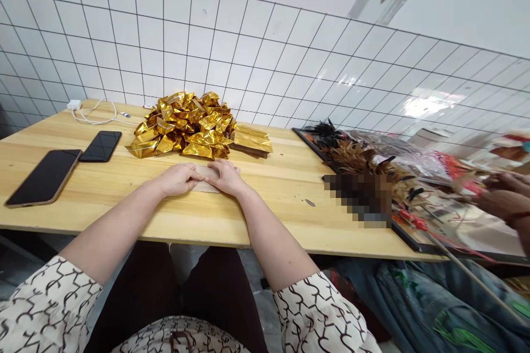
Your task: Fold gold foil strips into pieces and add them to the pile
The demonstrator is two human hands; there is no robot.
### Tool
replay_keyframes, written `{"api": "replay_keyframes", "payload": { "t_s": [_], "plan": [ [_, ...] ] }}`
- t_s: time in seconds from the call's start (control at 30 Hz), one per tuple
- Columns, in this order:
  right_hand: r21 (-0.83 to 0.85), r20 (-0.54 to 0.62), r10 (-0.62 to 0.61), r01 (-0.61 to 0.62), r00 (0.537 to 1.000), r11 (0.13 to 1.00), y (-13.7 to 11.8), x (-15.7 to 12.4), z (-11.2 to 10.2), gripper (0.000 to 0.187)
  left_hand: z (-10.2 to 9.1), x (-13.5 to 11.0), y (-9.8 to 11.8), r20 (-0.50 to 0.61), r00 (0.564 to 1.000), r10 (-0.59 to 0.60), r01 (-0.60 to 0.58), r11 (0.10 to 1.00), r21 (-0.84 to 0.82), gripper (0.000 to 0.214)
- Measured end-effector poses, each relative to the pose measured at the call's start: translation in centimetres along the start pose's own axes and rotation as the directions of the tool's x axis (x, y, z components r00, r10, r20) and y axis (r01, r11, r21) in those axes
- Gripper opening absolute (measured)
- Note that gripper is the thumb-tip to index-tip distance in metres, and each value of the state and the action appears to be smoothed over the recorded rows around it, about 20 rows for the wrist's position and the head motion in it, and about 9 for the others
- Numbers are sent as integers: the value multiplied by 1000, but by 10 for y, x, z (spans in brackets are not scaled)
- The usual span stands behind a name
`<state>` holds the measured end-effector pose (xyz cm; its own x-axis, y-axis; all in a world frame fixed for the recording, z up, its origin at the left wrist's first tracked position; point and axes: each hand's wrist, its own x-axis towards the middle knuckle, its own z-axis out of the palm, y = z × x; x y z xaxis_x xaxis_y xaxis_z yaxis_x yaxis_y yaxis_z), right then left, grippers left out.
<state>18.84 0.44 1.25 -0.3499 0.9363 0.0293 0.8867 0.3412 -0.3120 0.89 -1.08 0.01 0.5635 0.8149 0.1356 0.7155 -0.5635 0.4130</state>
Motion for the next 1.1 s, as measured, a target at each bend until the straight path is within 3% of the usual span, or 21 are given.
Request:
{"api": "replay_keyframes", "payload": {
  "t_s": [0.13, 0.3, 0.47, 0.63, 0.8, 1.1],
  "plan": [
    [11, -6, 21, -21, 1000, 1000, 0, 1, 1, 44, 1, -1, -2, -25, 999, 34, -34, 999, -6, 34],
    [50, -10, 38, -37, 999, 998, 3, 4, 0, 41, 1, 0, -1, -41, 999, -3, 2, 1000, -17, 29],
    [54, -10, 65, -64, 998, 996, 5, 5, -1, 40, 1, 6, 8, -92, 980, -178, 169, 981, -96, 23],
    [44, 11, 77, -78, 997, 996, 1, 3, -3, 41, 2, 17, 25, -125, 903, -412, 404, 911, -81, 25],
    [47, 15, 72, -73, 997, 996, 1, 3, -3, 40, 2, 20, 28, -124, 874, -470, 458, 882, -111, 25],
    [74, 24, 80, -82, 996, 994, 6, 3, -6, 43, -5, 17, 12, -47, 842, -538, 517, 828, -215, 23]
  ]
}}
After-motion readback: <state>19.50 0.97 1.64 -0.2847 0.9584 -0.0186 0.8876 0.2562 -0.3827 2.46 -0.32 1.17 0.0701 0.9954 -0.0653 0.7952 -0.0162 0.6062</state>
